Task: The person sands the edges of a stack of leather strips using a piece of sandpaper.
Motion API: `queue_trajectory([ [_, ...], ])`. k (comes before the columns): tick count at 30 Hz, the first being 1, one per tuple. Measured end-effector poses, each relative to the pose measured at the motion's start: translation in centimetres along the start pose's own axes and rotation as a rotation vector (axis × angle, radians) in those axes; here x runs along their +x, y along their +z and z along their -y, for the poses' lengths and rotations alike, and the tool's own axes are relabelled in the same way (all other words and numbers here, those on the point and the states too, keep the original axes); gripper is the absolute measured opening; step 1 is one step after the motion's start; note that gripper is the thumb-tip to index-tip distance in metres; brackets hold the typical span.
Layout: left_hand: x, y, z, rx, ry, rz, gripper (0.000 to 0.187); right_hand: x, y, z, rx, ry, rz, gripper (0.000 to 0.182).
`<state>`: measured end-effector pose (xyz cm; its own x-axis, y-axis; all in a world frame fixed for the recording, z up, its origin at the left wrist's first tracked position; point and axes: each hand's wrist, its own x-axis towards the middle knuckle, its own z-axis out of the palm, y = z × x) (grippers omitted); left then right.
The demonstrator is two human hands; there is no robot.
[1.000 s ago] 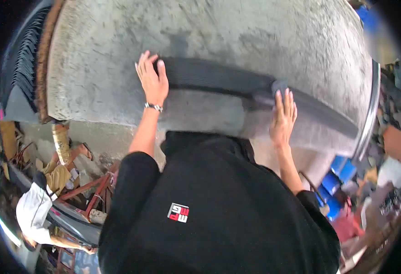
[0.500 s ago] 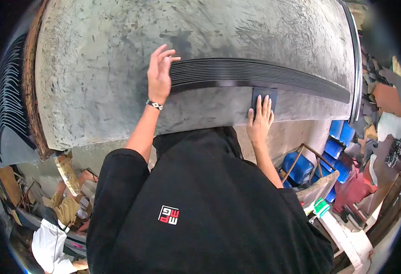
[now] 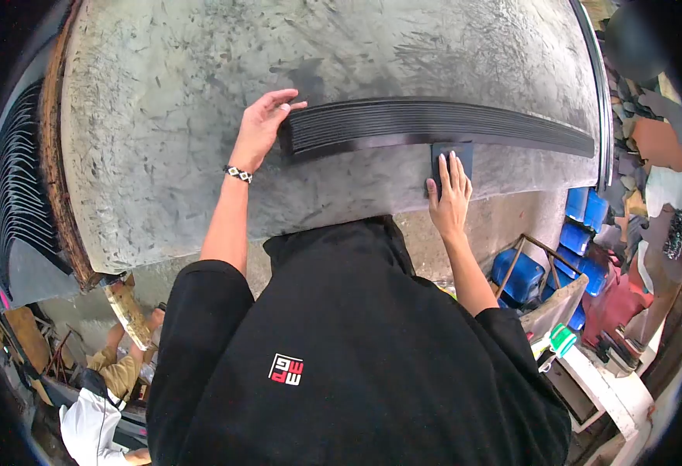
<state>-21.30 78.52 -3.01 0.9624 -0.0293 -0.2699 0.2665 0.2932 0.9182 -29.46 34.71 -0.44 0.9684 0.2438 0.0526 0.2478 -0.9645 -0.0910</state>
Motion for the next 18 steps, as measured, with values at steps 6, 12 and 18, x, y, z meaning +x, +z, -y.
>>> queue_trajectory([
  [6, -0.2, 1.3, -1.2, 0.823, 0.130, -0.126, 0.030, -0.8, -1.6, -2.0, -0.020, 0.004, 0.025, 0.081],
  [12, -0.4, 1.2, -0.5, 0.869, 0.148, -0.172, 0.020, -1.3, -1.1, -3.4, -0.043, 0.035, 0.072, 0.081],
  [18, -1.2, 1.6, 0.8, 0.378, 0.075, -0.128, 0.012, -0.5, 0.1, -3.0, -0.099, 0.082, -0.023, 0.066],
])
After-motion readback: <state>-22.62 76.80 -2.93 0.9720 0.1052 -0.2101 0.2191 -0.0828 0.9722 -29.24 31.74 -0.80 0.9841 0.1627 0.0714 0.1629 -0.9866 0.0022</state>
